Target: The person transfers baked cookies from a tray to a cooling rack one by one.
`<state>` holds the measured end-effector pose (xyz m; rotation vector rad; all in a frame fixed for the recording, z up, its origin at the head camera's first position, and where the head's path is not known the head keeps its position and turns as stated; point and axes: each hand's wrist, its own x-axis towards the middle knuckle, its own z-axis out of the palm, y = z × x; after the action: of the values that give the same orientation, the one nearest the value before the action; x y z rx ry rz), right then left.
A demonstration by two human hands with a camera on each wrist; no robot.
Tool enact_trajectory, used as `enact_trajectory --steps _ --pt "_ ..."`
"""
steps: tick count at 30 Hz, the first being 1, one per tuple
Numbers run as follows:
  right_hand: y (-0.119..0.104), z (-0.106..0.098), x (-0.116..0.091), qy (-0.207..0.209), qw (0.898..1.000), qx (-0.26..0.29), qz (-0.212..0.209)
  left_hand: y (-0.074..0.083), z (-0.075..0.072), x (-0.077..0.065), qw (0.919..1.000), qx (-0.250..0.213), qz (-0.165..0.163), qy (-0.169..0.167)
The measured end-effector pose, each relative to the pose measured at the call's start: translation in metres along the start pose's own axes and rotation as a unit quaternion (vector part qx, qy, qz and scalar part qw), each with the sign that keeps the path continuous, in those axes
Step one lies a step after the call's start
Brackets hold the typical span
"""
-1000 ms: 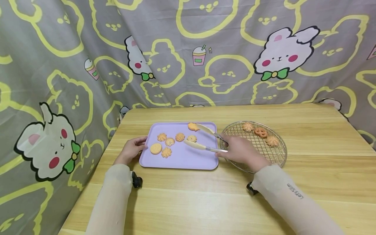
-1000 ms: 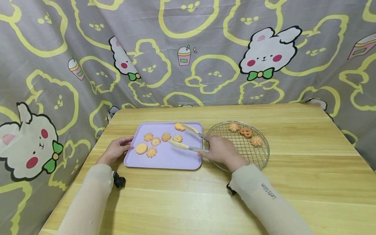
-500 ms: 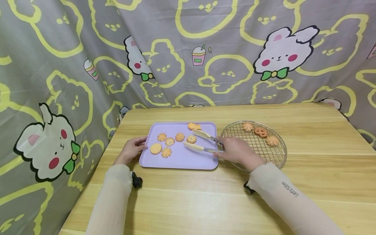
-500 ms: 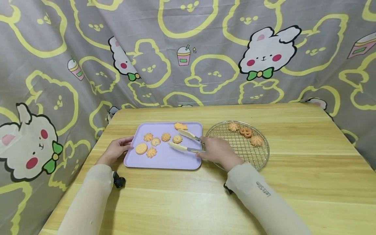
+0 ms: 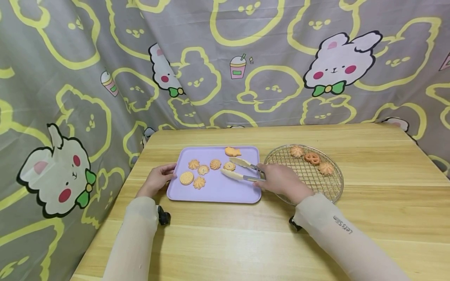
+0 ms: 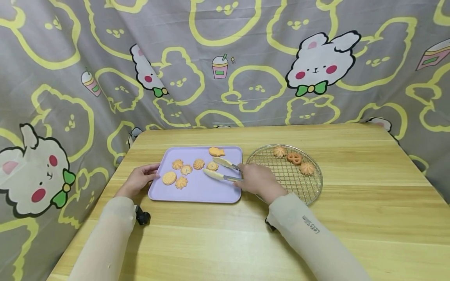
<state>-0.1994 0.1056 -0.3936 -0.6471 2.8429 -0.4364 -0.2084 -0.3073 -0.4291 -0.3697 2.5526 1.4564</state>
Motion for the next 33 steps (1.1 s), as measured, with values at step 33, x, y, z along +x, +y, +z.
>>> enact_trajectory --steps 33 --pt "0.0012 -0.0004 -0.0009 0.02 1.0 0.016 -0.013 0.0005 -0.001 -0.0002 1.0 0.003 0.001 0.0"
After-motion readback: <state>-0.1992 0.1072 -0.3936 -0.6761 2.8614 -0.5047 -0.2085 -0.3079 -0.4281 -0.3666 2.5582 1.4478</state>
